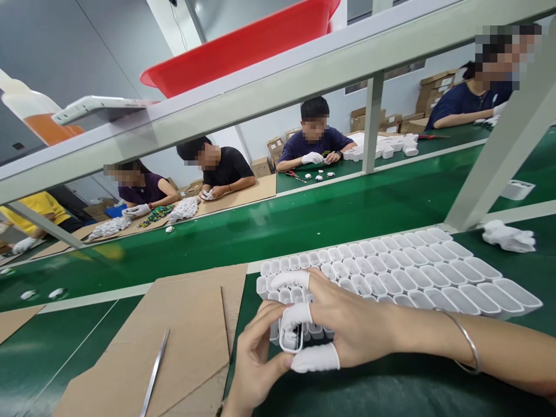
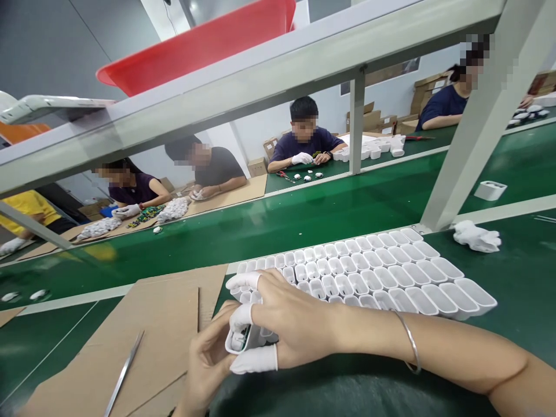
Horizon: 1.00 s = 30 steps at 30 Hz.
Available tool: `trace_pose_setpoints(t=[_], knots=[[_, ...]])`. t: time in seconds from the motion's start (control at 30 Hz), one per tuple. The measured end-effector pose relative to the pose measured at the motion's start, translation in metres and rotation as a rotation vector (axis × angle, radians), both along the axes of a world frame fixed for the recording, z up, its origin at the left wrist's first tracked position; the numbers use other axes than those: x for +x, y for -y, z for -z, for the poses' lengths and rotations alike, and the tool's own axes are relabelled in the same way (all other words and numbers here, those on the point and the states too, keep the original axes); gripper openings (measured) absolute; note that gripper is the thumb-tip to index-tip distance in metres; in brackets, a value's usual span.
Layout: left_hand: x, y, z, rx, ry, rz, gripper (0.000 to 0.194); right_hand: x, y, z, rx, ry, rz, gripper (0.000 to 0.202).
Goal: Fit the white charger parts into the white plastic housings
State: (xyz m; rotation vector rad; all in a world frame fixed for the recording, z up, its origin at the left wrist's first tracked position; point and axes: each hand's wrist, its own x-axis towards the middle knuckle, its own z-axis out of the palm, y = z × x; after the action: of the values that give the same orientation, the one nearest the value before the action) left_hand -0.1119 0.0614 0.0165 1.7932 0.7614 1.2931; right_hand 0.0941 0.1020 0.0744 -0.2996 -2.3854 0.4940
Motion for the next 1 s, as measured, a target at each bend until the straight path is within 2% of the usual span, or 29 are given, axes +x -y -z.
trace_pose_setpoints(t=[0.23,0.33,0.5,0.7,0.77,0.9,1.0], knots=[[-0.001,0.000,0.000,-0.024,-0.010,0.011,0.044,0.001,-0.001,0.001,-0.130,0.015,-0.060,0.022],[-0.001,-0.001,0.000,-0.019,0.004,0.020,0.044,0.002,-0.002,0.000,-0.125,0.001,-0.059,0.024],[0.001,-0.002,-0.001,-0.021,0.006,0.034,0.046,0.004,-0.011,-0.004,0.144,-0.003,0.003,0.032],[0.003,-0.001,-0.005,-0.011,-0.042,0.028,0.044,0.001,-0.015,-0.002,0.357,0.222,-0.050,0.038],[0.002,-0.002,-0.003,-0.016,-0.028,0.023,0.044,0.002,-0.016,-0.004,0.351,0.171,-0.035,0.039],[-0.002,-0.004,0.004,-0.005,0.007,-0.035,0.046,0.011,-0.015,-0.016,0.268,-0.166,0.039,0.038],[-0.005,-0.008,0.011,0.000,-0.003,-0.092,0.046,0.012,-0.006,-0.018,0.211,-0.278,-0.025,0.027]])
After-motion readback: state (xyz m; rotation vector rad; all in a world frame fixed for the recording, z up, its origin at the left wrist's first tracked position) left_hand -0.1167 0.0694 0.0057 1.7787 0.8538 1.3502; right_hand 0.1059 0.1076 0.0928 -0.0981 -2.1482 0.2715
